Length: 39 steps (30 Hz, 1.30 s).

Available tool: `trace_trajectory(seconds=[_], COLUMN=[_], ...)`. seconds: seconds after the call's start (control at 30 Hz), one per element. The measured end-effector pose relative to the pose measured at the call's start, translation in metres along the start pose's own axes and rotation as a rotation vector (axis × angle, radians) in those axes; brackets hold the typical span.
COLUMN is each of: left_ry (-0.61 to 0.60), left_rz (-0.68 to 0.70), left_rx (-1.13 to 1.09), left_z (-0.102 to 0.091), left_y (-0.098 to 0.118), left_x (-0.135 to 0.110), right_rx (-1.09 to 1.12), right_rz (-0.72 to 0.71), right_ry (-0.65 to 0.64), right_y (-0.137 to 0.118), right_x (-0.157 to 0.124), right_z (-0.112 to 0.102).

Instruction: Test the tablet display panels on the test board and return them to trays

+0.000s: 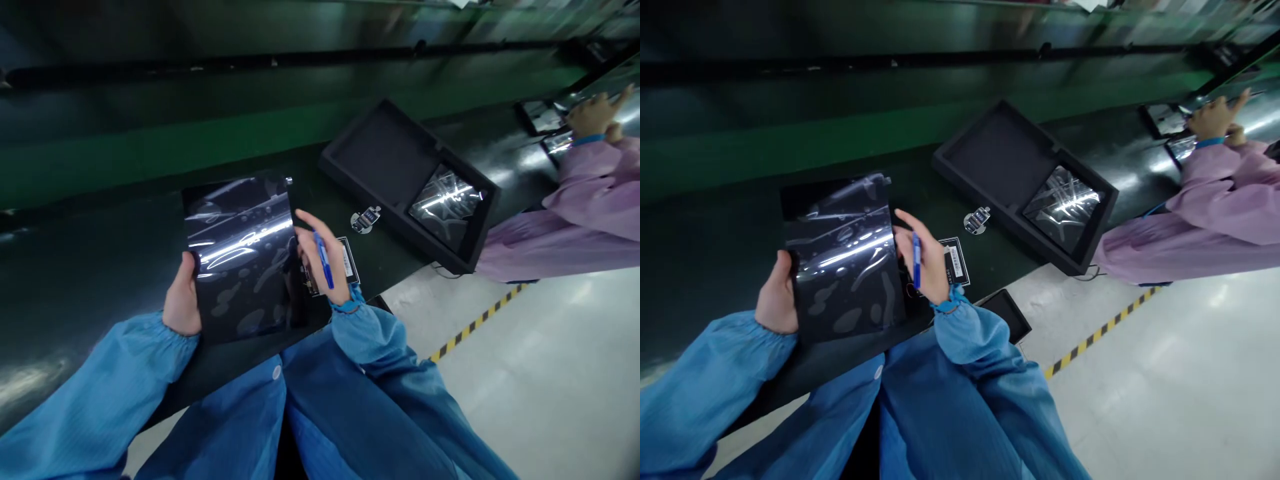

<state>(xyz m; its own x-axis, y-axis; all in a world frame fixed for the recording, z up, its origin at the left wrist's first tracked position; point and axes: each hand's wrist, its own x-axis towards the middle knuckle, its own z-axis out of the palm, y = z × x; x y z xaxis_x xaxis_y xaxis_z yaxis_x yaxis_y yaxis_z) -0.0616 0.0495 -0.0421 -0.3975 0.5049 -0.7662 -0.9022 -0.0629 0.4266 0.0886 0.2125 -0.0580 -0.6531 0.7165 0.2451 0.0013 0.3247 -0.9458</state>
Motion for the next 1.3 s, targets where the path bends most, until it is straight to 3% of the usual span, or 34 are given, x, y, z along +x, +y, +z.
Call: trace_trajectory(seconds=[0.13,0.2,0.3,0.4,0.6,0.97,1.07,1.17,1.2,1.23,1.3], left_ry=[0.045,0.078,0.126,0.110,0.104,0.050,0.028,0.015,0.016,0.019,0.015], left_rz=[0.004,0.023,0.062,0.099,0.045,0.032,-0.031,-0.051,-0.046,-0.040,-0.040], left_rx=[-0.065,-0.080,-0.095,-0.087,-0.075,-0.045,-0.079,-0.150,-0.170,-0.187,-0.202], left_z=[-0.009,-0.009,-0.006,-0.007,-0.012,-0.013,-0.011,-0.008,-0.007,-0.006,-0.006], left_y=[0.005,0.005,0.003,0.003,0.002,0.000,0.000,0.000,0.000,0.000,-0.002], left_x=[0.001,0.002,0.003,0.003,0.005,0.006,0.004,0.001,0.001,0.001,0.001], right_rx=[-0.456,-0.609,-0.678,-0.698,-0.731,-0.701,-0.663,-0.532,-0.447,-0.350,-0.185], right_rz=[-0.255,-0.359,-0.462,-0.499,-0.506,-0.513,-0.512,-0.405,-0.333,-0.253,-0.126], right_ry=[0.203,0.125,-0.057,-0.114,-0.145,-0.128,-0.014,0.222,0.239,0.205,0.019], right_y=[0.031,0.046,0.059,0.060,0.058,0.060,0.058,0.043,0.035,0.026,0.009], right_x=[-0.001,-0.001,-0.002,-0.002,-0.001,-0.001,-0.001,-0.005,-0.009,-0.012,-0.020], right_z=[-0.051,-0.072,-0.082,-0.079,-0.077,-0.076,-0.075,-0.064,-0.056,-0.048,-0.030])
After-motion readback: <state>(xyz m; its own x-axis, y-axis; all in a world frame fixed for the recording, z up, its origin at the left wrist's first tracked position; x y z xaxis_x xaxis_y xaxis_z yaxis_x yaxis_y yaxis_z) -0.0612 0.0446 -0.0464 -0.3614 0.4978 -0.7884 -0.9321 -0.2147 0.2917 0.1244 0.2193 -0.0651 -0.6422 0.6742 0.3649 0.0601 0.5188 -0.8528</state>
